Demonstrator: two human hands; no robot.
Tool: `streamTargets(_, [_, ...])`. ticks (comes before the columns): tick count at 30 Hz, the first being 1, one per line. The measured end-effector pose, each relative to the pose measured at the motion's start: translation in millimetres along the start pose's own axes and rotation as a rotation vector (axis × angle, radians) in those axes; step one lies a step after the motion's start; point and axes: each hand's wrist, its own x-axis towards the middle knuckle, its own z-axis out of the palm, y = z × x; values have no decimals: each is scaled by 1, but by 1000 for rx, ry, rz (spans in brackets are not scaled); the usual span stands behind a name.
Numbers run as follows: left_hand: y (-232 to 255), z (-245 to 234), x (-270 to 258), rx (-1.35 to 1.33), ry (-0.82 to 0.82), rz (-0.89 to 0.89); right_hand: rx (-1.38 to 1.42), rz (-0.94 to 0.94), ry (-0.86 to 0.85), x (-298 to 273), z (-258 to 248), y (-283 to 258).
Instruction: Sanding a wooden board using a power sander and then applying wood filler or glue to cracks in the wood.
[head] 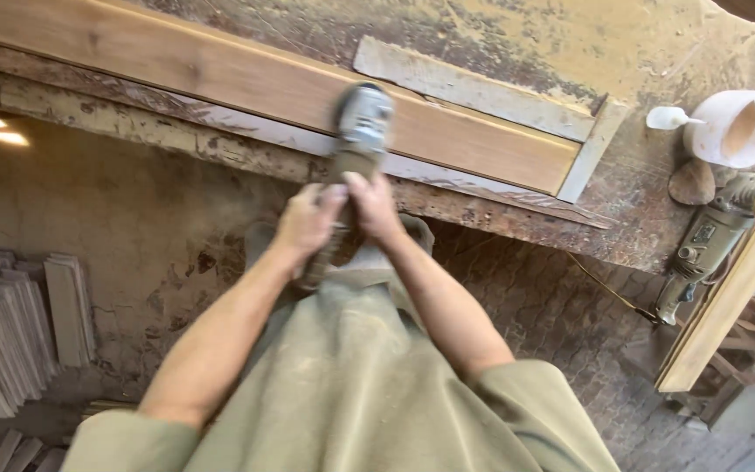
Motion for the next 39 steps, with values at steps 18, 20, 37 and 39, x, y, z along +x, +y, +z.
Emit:
streamTargets(18, [13,230,-159,478,-423,161,222,-111,-15,-198,-262,-29])
streamTargets(20, [-1,251,-197,371,-350,121,27,-148,-117,-227,-262,-43])
streamTargets(37, [-63,358,-225,59,-300,316,-795,-255,123,-272,-351,-130])
streamTargets(39, [-92,338,-232,90,-225,171,-1026,-209,358,-248,-396,-121])
